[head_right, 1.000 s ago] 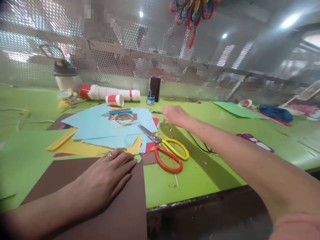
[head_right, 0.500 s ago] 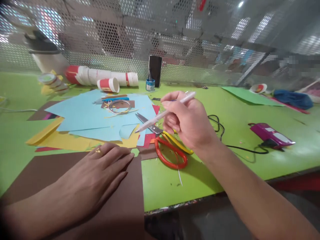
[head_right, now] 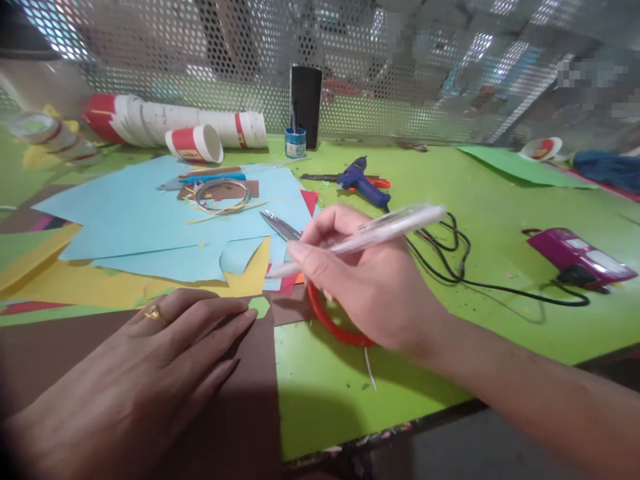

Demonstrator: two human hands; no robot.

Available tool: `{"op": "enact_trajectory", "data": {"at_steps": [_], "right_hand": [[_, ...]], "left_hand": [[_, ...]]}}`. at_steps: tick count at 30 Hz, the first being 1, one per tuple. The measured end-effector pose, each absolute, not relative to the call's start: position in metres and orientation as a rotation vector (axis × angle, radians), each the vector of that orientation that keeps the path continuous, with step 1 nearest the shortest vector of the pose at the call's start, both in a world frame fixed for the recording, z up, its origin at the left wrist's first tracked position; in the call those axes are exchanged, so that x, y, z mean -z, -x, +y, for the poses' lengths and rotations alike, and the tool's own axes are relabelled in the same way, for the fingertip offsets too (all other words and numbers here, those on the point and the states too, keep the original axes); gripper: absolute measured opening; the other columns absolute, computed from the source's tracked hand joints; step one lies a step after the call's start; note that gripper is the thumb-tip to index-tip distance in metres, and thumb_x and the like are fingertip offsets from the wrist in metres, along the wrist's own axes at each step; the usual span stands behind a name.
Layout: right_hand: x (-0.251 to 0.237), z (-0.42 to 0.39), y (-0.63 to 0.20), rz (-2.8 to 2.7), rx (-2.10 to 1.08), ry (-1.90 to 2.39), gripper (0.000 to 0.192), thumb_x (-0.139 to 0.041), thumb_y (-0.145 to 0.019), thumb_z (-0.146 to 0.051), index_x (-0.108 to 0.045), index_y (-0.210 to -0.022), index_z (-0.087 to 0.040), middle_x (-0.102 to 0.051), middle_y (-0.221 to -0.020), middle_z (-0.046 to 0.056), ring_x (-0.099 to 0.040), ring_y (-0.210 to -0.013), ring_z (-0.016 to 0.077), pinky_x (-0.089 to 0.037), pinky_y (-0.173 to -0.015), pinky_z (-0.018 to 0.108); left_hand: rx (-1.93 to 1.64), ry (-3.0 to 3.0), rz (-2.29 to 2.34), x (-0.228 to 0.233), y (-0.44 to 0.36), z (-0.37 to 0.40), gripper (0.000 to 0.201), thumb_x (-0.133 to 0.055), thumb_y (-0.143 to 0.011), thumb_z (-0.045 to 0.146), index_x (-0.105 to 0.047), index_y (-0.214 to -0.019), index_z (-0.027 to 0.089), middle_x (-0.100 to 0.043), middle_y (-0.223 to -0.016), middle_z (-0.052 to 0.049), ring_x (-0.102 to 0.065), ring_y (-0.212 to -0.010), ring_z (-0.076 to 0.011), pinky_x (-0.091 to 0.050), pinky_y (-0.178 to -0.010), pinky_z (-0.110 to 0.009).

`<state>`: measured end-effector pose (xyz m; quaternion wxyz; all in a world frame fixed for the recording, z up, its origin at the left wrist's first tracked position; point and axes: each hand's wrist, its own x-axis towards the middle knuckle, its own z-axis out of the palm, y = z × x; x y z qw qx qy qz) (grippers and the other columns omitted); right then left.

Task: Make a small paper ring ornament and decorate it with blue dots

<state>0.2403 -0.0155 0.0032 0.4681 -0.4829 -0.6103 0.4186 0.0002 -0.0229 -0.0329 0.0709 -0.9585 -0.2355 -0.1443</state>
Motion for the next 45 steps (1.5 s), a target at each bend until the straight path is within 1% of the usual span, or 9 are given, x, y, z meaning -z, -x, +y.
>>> {"op": "enact_trajectory", "data": {"at_steps": [3, 6, 8, 13, 18, 25, 29, 35, 45], "right_hand": [[0.006, -0.019, -0.236, -1.517, -1.102, 1.195, 0.011, -0.062, -0.092, -0.027, -0.060, -0.082, -0.023, -0.056, -0.056, -0.005, -0.050, -0.047, 0.0102, -0.041, -0.043, 0.023], [0.009, -0.021, -0.236, -1.626, -1.050, 1.224, 0.013, -0.058, -0.092, -0.024, -0.060, -0.079, -0.022, -0.060, -0.062, -0.003, -0.056, -0.053, 0.0109, -0.046, -0.049, 0.024], [0.008, -0.020, -0.236, -1.687, -1.002, 1.246, 0.012, -0.058, -0.091, -0.022, -0.062, -0.079, -0.022, -0.060, -0.063, -0.003, -0.055, -0.054, 0.0107, -0.045, -0.049, 0.023], [0.007, -0.018, -0.236, -1.727, -0.904, 1.297, 0.016, -0.059, -0.088, -0.022, -0.061, -0.073, -0.022, -0.056, -0.056, -0.005, -0.046, -0.046, 0.0080, -0.036, -0.040, 0.022], [0.012, -0.017, -0.235, -1.717, -0.852, 1.328, 0.017, -0.060, -0.088, -0.023, -0.060, -0.072, -0.023, -0.056, -0.053, -0.006, -0.048, -0.045, 0.0082, -0.038, -0.041, 0.023], [0.013, -0.019, -0.233, -1.778, -0.808, 1.350, 0.018, -0.060, -0.088, -0.027, -0.059, -0.071, -0.022, -0.056, -0.052, -0.006, -0.047, -0.041, 0.0082, -0.038, -0.040, 0.024], [0.013, -0.018, -0.232, -1.806, -0.797, 1.358, 0.016, -0.060, -0.088, -0.027, -0.060, -0.073, -0.022, -0.054, -0.051, -0.007, -0.044, -0.040, 0.0082, -0.034, -0.037, 0.023], [0.013, -0.018, -0.230, -1.835, -0.762, 1.379, 0.015, -0.060, -0.087, -0.027, -0.060, -0.072, -0.022, -0.050, -0.051, -0.007, -0.040, -0.039, 0.0074, -0.029, -0.035, 0.023], [0.013, -0.017, -0.229, -1.930, -0.611, 1.350, 0.014, -0.061, -0.087, -0.024, -0.061, -0.073, -0.022, -0.054, -0.055, -0.006, -0.040, -0.041, 0.0072, -0.029, -0.036, 0.023]], "left_hand": [[0.500, 2.927, -0.874, 0.034, -0.001, -0.024, 0.026, -0.043, -0.093, 0.016, -0.065, -0.107, 0.019, -0.063, -0.109, -0.008, -0.052, -0.098, -0.0280, -0.047, -0.081, -0.046], [0.521, 2.945, -1.027, 0.037, 0.000, -0.025, 0.028, -0.045, -0.092, 0.017, -0.062, -0.114, 0.021, -0.062, -0.104, -0.008, -0.053, -0.095, -0.0277, -0.048, -0.078, -0.046], [0.517, 2.948, -1.049, 0.039, 0.000, -0.025, 0.030, -0.044, -0.091, 0.017, -0.061, -0.115, 0.022, -0.061, -0.102, -0.008, -0.053, -0.093, -0.0278, -0.048, -0.076, -0.046], [0.526, 2.929, -1.046, 0.041, -0.002, -0.026, 0.033, -0.042, -0.091, 0.017, -0.059, -0.119, 0.023, -0.059, -0.118, -0.009, -0.050, -0.111, -0.0299, -0.046, -0.087, -0.048], [0.471, 2.866, -1.121, 0.039, -0.003, -0.028, 0.035, -0.038, -0.094, 0.017, -0.060, -0.119, 0.022, -0.056, -0.127, -0.012, -0.044, -0.123, -0.0327, -0.044, -0.094, -0.054], [0.458, 2.887, -0.983, 0.038, -0.002, -0.023, 0.031, -0.040, -0.094, 0.020, -0.064, -0.114, 0.023, -0.063, -0.117, -0.010, -0.049, -0.116, -0.0316, -0.045, -0.089, -0.052], [0.479, 2.884, -0.978, 0.036, -0.003, -0.022, 0.031, -0.040, -0.093, 0.019, -0.065, -0.111, 0.022, -0.065, -0.112, -0.009, -0.052, -0.111, -0.0307, -0.044, -0.086, -0.051], [0.488, 2.896, -0.979, 0.036, -0.004, -0.023, 0.030, -0.040, -0.094, 0.021, -0.065, -0.111, 0.022, -0.065, -0.110, -0.009, -0.053, -0.110, -0.0311, -0.043, -0.085, -0.051], [0.514, 2.881, -0.960, 0.036, -0.003, -0.022, 0.031, -0.039, -0.095, 0.022, -0.065, -0.112, 0.022, -0.066, -0.111, -0.008, -0.054, -0.110, -0.0305, -0.042, -0.086, -0.049]]}}
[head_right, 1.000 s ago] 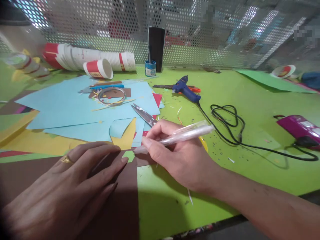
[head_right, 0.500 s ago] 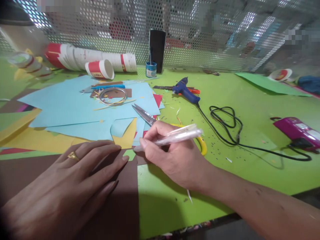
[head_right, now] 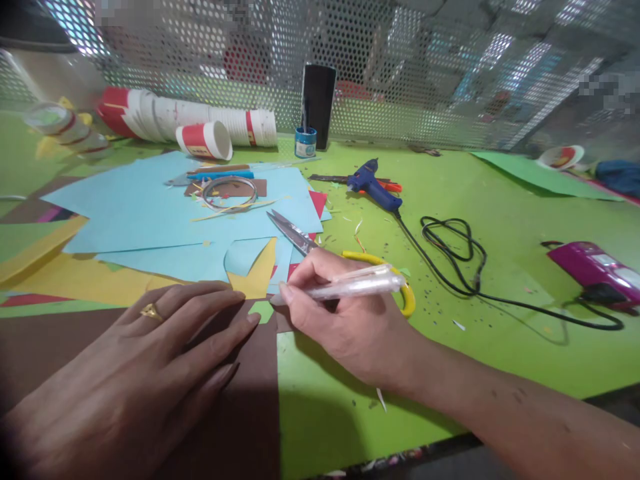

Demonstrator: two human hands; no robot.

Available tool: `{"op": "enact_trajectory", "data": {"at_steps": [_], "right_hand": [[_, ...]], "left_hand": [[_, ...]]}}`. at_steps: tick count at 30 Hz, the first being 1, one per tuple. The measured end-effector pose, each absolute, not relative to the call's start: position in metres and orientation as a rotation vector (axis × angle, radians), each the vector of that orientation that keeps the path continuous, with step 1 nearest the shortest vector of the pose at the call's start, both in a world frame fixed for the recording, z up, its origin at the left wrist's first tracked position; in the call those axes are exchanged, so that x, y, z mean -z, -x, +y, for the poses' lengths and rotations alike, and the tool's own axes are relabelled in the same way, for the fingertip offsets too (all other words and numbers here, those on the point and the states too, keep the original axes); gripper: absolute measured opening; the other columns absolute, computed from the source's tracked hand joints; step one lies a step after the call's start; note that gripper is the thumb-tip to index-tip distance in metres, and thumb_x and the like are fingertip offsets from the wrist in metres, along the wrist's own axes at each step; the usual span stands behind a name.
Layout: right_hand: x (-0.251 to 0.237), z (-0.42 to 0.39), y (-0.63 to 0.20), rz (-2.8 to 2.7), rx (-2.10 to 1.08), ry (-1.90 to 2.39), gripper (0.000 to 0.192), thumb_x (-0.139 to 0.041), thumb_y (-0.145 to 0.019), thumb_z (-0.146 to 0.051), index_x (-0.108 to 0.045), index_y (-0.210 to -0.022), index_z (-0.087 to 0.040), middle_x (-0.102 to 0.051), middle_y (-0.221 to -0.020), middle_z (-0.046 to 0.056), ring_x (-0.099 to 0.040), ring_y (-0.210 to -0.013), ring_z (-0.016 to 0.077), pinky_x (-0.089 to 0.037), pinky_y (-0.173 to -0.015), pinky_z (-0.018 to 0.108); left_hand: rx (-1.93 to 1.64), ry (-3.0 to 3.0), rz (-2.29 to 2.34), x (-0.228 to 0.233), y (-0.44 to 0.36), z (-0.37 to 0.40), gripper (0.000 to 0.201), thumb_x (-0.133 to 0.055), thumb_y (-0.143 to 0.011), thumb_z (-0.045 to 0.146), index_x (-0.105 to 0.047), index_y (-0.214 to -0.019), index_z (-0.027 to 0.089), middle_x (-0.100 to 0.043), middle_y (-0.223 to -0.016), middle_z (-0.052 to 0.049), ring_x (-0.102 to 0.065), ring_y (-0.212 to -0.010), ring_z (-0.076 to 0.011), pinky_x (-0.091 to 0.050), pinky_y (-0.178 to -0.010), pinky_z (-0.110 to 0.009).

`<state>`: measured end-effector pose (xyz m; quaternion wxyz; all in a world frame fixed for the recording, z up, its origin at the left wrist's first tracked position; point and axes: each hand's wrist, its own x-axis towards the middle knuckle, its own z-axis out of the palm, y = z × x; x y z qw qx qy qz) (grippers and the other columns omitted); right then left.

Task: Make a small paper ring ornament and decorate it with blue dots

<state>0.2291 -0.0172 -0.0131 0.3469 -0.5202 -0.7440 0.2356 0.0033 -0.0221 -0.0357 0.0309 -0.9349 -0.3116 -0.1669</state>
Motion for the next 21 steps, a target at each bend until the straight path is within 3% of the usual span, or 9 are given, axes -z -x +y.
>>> {"op": "enact_trajectory", "data": {"at_steps": [21], "right_hand": [[0.0092, -0.0191, -0.2275, -1.973, -0.538, 1.333, 0.017, -0.060, -0.086, -0.021, -0.058, -0.069, -0.020, -0.055, -0.055, -0.007, -0.041, -0.043, 0.0060, -0.030, -0.039, 0.021]], "left_hand": [[0.518, 2.869, -0.956, 0.0346, -0.0048, -0.0231, 0.032, -0.036, -0.097, 0.021, -0.066, -0.108, 0.020, -0.067, -0.107, -0.009, -0.055, -0.109, -0.0318, -0.043, -0.086, -0.050]]}}
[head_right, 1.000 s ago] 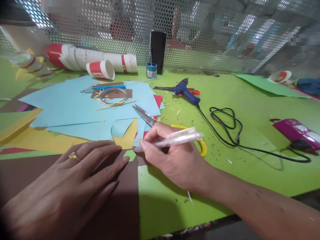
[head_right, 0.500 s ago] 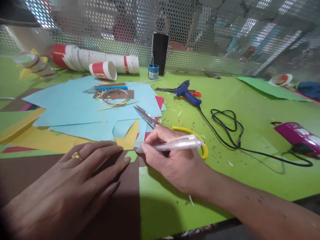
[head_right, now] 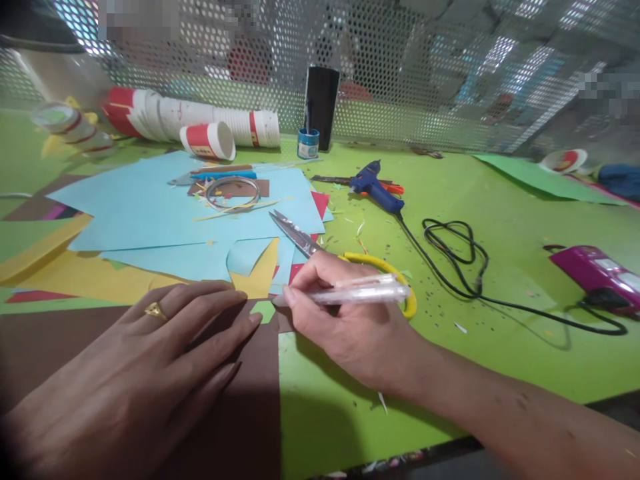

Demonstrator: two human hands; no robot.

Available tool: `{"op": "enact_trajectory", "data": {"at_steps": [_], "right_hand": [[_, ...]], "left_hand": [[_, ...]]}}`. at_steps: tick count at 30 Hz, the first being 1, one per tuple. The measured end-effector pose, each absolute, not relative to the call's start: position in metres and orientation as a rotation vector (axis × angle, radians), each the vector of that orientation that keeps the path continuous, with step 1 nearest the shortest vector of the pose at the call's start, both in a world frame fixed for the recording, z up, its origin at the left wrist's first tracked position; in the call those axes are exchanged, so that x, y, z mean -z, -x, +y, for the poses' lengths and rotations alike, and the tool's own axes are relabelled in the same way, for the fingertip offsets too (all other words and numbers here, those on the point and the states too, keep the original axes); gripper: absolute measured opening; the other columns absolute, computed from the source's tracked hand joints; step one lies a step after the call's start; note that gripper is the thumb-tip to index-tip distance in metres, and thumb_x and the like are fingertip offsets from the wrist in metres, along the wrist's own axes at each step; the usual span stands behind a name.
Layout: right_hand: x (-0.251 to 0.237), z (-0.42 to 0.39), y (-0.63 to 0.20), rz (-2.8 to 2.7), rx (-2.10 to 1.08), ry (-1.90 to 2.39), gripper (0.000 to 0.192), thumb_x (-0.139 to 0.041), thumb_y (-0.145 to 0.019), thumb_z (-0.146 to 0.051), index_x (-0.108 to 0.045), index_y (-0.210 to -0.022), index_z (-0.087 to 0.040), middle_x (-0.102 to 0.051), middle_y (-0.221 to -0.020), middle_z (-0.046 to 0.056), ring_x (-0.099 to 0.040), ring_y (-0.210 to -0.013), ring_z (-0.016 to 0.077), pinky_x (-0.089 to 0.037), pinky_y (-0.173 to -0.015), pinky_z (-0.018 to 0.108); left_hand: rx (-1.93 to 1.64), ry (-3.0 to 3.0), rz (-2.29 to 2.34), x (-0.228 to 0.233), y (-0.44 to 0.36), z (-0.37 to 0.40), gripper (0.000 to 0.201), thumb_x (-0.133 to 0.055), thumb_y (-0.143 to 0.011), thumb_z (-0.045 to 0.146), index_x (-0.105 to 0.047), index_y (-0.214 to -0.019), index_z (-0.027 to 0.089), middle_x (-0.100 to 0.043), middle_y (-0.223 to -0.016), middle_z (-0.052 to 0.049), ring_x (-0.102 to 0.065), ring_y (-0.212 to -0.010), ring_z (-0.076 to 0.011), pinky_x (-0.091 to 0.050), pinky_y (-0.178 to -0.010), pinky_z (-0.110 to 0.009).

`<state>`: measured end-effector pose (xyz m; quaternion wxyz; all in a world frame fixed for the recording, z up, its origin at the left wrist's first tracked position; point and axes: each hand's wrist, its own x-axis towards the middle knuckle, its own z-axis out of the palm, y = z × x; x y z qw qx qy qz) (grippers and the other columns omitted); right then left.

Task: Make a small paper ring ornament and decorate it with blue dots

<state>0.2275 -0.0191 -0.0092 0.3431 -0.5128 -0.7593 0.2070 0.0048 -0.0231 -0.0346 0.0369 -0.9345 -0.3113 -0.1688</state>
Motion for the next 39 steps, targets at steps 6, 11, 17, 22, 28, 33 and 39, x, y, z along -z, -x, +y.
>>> {"op": "enact_trajectory", "data": {"at_steps": [6, 11, 17, 22, 28, 33, 39], "right_hand": [[0.0078, -0.0202, -0.2280, -1.983, -0.529, 1.366, 0.017, -0.060, -0.086, -0.018, -0.058, -0.069, -0.019, -0.053, -0.056, -0.008, -0.040, -0.044, 0.0048, -0.030, -0.040, 0.019], [0.0082, -0.0211, -0.2281, -1.986, -0.529, 1.358, 0.017, -0.060, -0.086, -0.018, -0.058, -0.069, -0.019, -0.052, -0.055, -0.008, -0.039, -0.044, 0.0044, -0.030, -0.039, 0.019], [0.0089, -0.0215, -0.2292, -1.981, -0.523, 1.353, 0.018, -0.060, -0.086, -0.016, -0.057, -0.068, -0.019, -0.052, -0.054, -0.009, -0.041, -0.043, 0.0042, -0.030, -0.039, 0.018], [0.0077, -0.0214, -0.2290, -1.987, -0.512, 1.354, 0.018, -0.060, -0.085, -0.015, -0.058, -0.067, -0.019, -0.053, -0.053, -0.008, -0.041, -0.042, 0.0040, -0.030, -0.038, 0.018], [0.0048, -0.0213, -0.2271, -1.980, -0.507, 1.346, 0.019, -0.059, -0.084, -0.014, -0.057, -0.065, -0.018, -0.052, -0.052, -0.008, -0.041, -0.043, 0.0034, -0.030, -0.039, 0.017], [0.0041, -0.0221, -0.2276, -1.983, -0.504, 1.349, 0.019, -0.058, -0.083, -0.013, -0.057, -0.064, -0.017, -0.053, -0.052, -0.008, -0.041, -0.043, 0.0030, -0.030, -0.039, 0.016], [0.0038, -0.0220, -0.2274, -1.980, -0.510, 1.364, 0.019, -0.058, -0.083, -0.012, -0.056, -0.064, -0.017, -0.053, -0.052, -0.008, -0.041, -0.043, 0.0033, -0.030, -0.039, 0.016]], "left_hand": [[0.499, 2.876, -0.975, 0.0328, -0.0051, -0.0240, 0.031, -0.038, -0.095, 0.017, -0.066, -0.109, 0.020, -0.067, -0.108, -0.009, -0.055, -0.109, -0.0313, -0.042, -0.086, -0.049], [0.486, 2.880, -0.957, 0.0336, -0.0030, -0.0250, 0.030, -0.039, -0.096, 0.019, -0.066, -0.110, 0.020, -0.066, -0.110, -0.009, -0.054, -0.109, -0.0322, -0.042, -0.086, -0.050], [0.484, 2.881, -0.956, 0.0333, -0.0042, -0.0236, 0.030, -0.041, -0.096, 0.018, -0.066, -0.111, 0.020, -0.066, -0.111, -0.008, -0.054, -0.110, -0.0314, -0.041, -0.087, -0.049], [0.491, 2.878, -0.949, 0.0341, -0.0031, -0.0242, 0.030, -0.041, -0.094, 0.018, -0.066, -0.111, 0.020, -0.066, -0.111, -0.008, -0.054, -0.110, -0.0319, -0.042, -0.087, -0.050], [0.485, 2.874, -0.941, 0.0348, -0.0042, -0.0225, 0.029, -0.043, -0.093, 0.017, -0.066, -0.111, 0.019, -0.066, -0.111, -0.009, -0.054, -0.109, -0.0325, -0.042, -0.086, -0.050], [0.481, 2.859, -0.954, 0.0362, -0.0037, -0.0241, 0.031, -0.042, -0.092, 0.016, -0.066, -0.111, 0.019, -0.066, -0.112, -0.009, -0.053, -0.111, -0.0330, -0.042, -0.087, -0.050], [0.477, 2.868, -0.945, 0.0352, -0.0042, -0.0244, 0.030, -0.041, -0.094, 0.016, -0.065, -0.112, 0.019, -0.066, -0.112, -0.009, -0.053, -0.111, -0.0330, -0.042, -0.087, -0.051]]}}
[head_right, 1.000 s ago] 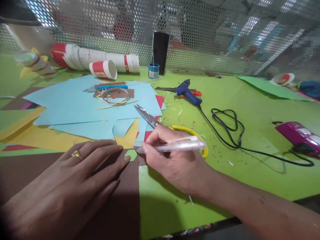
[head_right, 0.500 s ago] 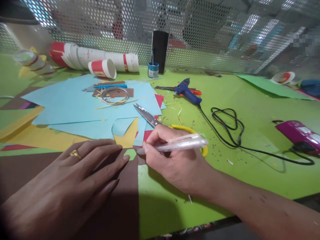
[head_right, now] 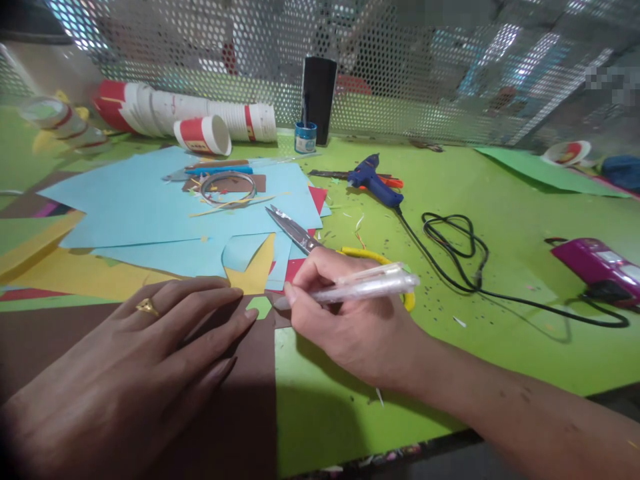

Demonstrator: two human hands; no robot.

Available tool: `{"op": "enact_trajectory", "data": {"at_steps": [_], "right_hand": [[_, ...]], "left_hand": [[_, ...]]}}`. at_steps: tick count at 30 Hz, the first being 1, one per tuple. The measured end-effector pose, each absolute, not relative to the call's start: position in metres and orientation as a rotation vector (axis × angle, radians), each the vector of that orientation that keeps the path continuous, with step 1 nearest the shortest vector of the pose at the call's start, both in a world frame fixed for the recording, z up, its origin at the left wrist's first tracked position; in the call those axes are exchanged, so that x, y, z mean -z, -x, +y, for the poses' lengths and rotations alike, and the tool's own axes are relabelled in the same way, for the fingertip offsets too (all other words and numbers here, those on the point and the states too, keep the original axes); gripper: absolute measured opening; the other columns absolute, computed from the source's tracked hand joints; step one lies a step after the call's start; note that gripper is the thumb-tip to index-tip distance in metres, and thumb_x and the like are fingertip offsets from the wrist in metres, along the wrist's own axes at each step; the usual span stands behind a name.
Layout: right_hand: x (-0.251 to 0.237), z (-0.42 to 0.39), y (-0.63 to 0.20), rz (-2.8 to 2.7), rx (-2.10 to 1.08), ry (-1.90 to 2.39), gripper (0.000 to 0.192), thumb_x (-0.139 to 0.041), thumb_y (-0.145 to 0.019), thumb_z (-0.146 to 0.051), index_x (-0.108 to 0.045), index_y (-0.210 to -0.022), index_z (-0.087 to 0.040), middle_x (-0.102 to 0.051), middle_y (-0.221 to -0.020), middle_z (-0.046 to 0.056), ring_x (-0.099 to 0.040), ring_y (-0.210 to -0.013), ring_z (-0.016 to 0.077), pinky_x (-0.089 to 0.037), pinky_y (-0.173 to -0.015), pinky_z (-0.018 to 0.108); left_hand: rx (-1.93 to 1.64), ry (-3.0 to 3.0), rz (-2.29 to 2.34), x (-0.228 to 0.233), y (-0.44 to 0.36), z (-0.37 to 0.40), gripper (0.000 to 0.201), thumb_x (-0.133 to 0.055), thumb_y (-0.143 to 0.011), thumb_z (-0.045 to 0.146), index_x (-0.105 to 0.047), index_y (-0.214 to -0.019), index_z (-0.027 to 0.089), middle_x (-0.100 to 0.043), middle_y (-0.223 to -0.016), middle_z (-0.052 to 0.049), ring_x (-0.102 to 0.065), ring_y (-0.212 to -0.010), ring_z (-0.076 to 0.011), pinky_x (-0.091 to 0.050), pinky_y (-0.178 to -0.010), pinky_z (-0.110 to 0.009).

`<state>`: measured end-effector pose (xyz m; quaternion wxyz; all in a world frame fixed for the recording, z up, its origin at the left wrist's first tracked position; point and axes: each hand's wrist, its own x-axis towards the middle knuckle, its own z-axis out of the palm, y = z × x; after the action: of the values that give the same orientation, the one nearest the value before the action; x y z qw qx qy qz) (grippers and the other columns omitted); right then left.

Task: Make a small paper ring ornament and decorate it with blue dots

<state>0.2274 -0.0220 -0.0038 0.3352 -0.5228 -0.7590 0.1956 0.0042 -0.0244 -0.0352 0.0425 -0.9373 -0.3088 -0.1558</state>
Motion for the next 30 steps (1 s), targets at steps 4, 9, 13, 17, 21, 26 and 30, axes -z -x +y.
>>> {"op": "enact_trajectory", "data": {"at_steps": [4, 9, 13, 17, 21, 26, 30], "right_hand": [[0.0035, -0.0225, -0.2277, -1.985, -0.512, 1.363, 0.019, -0.058, -0.083, -0.013, -0.056, -0.064, -0.017, -0.054, -0.052, -0.008, -0.042, -0.043, 0.0036, -0.031, -0.040, 0.016], [0.0044, -0.0238, -0.2282, -1.936, -0.551, 1.360, 0.020, -0.059, -0.081, -0.012, -0.056, -0.063, -0.018, -0.051, -0.051, -0.008, -0.040, -0.042, 0.0038, -0.030, -0.038, 0.017], [0.0075, -0.0225, -0.2285, -1.794, -0.641, 1.371, 0.019, -0.059, -0.083, -0.014, -0.057, -0.065, -0.019, -0.053, -0.052, -0.008, -0.042, -0.043, 0.0051, -0.034, -0.039, 0.018], [0.0086, -0.0206, -0.2288, -1.788, -0.700, 1.388, 0.018, -0.060, -0.087, -0.021, -0.059, -0.069, -0.019, -0.055, -0.052, -0.007, -0.046, -0.043, 0.0068, -0.037, -0.041, 0.020], [0.0049, -0.0197, -0.2285, -1.831, -0.717, 1.389, 0.018, -0.060, -0.089, -0.026, -0.062, -0.073, -0.019, -0.056, -0.053, -0.007, -0.047, -0.044, 0.0068, -0.038, -0.042, 0.021], [0.0005, -0.0201, -0.2262, -1.853, -0.798, 1.373, 0.014, -0.061, -0.090, -0.028, -0.065, -0.079, -0.019, -0.058, -0.058, -0.007, -0.050, -0.046, 0.0062, -0.039, -0.043, 0.019], [0.0014, -0.0205, -0.2233, -1.872, -0.813, 1.387, 0.013, -0.061, -0.089, -0.026, -0.065, -0.079, -0.020, -0.056, -0.055, -0.007, -0.049, -0.045, 0.0066, -0.039, -0.042, 0.019]], "left_hand": [[0.460, 2.871, -0.948, 0.0359, -0.0041, -0.0246, 0.030, -0.042, -0.093, 0.016, -0.065, -0.111, 0.019, -0.066, -0.112, -0.009, -0.053, -0.111, -0.0327, -0.042, -0.087, -0.051], [0.461, 2.867, -0.951, 0.0350, -0.0033, -0.0251, 0.031, -0.041, -0.094, 0.016, -0.065, -0.113, 0.018, -0.066, -0.112, -0.009, -0.053, -0.113, -0.0336, -0.042, -0.088, -0.052], [0.468, 2.877, -0.929, 0.0328, -0.0038, -0.0239, 0.031, -0.041, -0.096, 0.018, -0.066, -0.114, 0.017, -0.067, -0.111, -0.010, -0.054, -0.110, -0.0334, -0.044, -0.087, -0.052], [0.487, 2.869, -0.896, 0.0328, -0.0040, -0.0236, 0.031, -0.040, -0.097, 0.018, -0.067, -0.113, 0.016, -0.067, -0.111, -0.011, -0.055, -0.110, -0.0339, -0.045, -0.088, -0.053], [0.504, 2.855, -0.892, 0.0324, -0.0042, -0.0245, 0.030, -0.041, -0.097, 0.016, -0.067, -0.112, 0.015, -0.066, -0.110, -0.012, -0.056, -0.109, -0.0339, -0.046, -0.087, -0.053], [0.513, 2.873, -0.921, 0.0321, -0.0043, -0.0254, 0.030, -0.042, -0.097, 0.016, -0.067, -0.113, 0.014, -0.066, -0.110, -0.012, -0.056, -0.108, -0.0338, -0.047, -0.088, -0.054], [0.526, 2.883, -0.919, 0.0341, -0.0035, -0.0252, 0.030, -0.043, -0.097, 0.017, -0.067, -0.114, 0.014, -0.066, -0.109, -0.012, -0.056, -0.108, -0.0338, -0.047, -0.087, -0.054]]}}
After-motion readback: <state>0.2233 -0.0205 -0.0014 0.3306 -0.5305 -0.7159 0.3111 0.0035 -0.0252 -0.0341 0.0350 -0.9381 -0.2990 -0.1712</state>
